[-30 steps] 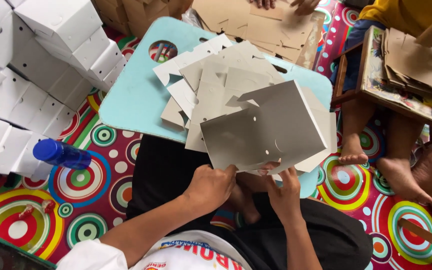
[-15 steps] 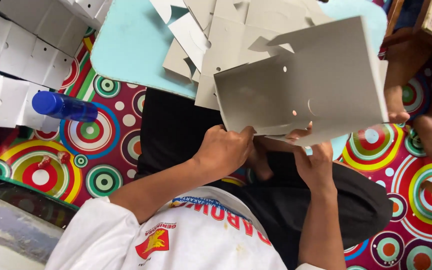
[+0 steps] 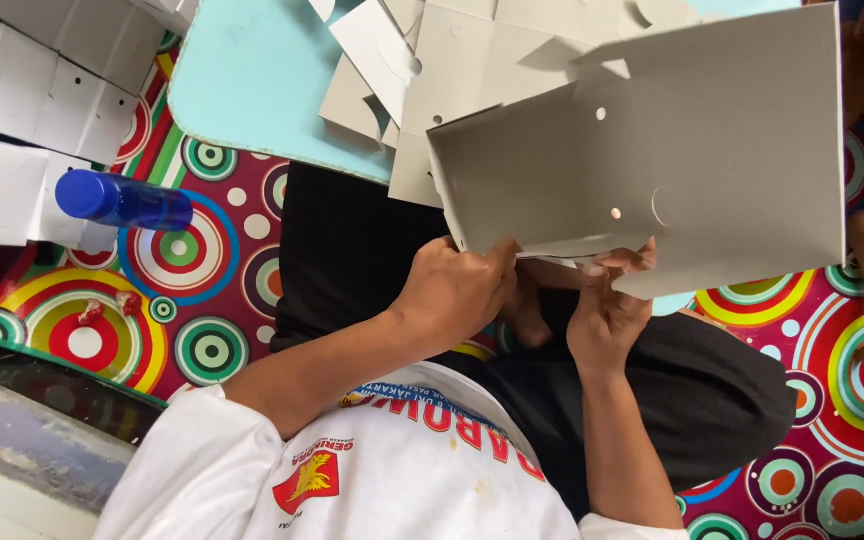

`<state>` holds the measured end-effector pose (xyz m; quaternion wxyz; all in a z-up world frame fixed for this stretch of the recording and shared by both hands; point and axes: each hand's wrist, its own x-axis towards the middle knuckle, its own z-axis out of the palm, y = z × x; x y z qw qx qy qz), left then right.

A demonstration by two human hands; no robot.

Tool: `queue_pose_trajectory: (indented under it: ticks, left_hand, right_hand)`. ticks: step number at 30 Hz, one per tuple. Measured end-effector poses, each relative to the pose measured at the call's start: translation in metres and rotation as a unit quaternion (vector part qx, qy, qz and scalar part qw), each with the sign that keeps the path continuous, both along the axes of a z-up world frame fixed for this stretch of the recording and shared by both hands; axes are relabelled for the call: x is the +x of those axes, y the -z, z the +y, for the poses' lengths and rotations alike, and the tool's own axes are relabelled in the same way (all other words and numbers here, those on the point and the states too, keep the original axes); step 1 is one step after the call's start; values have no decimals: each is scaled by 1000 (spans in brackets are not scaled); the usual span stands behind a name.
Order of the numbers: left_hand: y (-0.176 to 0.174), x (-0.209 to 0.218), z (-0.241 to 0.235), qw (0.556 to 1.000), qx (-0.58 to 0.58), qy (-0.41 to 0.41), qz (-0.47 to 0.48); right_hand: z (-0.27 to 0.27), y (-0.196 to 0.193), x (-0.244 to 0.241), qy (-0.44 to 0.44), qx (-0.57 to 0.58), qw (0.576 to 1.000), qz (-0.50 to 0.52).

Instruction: The person sits on a colorful mat and folds flat white cardboard pieces into small rectangular boxes. They fold the side flaps, tuck tabs into slots, and press the edges to form the box shape. The person handles multiple boxes one at a time, stacking completed ones nearby.

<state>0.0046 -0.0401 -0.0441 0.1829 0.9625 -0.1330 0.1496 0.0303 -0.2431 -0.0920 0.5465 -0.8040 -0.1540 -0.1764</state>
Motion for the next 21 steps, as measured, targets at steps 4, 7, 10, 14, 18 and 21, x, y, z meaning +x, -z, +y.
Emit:
queue_pose_trajectory:
  ticks: [4, 7, 10, 14, 18, 21]
  left_hand:
    - [6, 1, -3, 1000, -10, 3, -1]
    - [13, 2, -6, 1000, -4, 10, 0]
    - [8, 7, -4, 1000, 1, 14, -9]
    - [6, 5, -5, 1000, -14, 14, -2]
    - [7, 8, -7, 1000, -18, 9, -21]
    - [11, 7, -9, 999, -13, 0, -30]
  right_hand:
    - [-11, 43, 8, -35, 109, 993, 8]
    - [6, 22, 10, -70, 79, 994, -7]
    - [-12, 19, 15, -86, -47, 994, -39]
    - [0, 4, 11, -2, -170, 981, -93]
    - [-12, 44, 6, 11, -79, 992, -98]
    - [-9, 32, 12, 29, -47, 996, -71]
